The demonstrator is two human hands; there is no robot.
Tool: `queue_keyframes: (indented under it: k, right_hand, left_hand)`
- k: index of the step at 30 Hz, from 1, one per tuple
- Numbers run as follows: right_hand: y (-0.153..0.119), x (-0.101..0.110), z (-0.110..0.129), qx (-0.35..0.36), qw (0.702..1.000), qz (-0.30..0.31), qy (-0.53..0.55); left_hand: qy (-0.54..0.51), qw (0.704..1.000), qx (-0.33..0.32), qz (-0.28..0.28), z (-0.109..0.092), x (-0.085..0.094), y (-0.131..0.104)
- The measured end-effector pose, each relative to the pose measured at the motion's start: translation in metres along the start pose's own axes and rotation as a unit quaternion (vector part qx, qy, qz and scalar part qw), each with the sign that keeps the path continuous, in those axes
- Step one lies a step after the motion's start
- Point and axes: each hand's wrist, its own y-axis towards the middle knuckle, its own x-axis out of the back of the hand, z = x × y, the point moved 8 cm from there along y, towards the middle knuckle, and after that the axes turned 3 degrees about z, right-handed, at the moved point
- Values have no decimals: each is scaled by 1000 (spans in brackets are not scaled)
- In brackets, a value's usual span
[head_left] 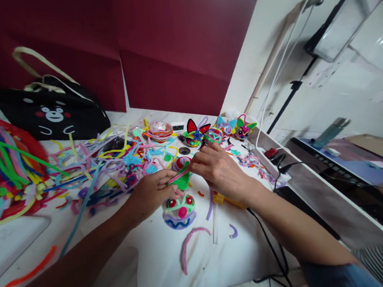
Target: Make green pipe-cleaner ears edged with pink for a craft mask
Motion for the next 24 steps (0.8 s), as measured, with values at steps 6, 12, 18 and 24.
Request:
queue_keyframes:
  k: [6,12,18,24]
  right_hand:
    - [1,-3,4,16,999,2,-29]
    - [1,-7,0,9,999,-24,-36]
    - [-4,-3,-27,-59,993,-89,-44]
    - [-3,-5,-41,-85,990,-107,-24]
  left_hand:
    - [12,1000,7,13,-2,-2,-2]
    - [-19,1000,22,-1,-5,-2,-3]
    - [-30,999,21,-13,-2,1,1]
    - [-22,1000,20,-10,0,2,0]
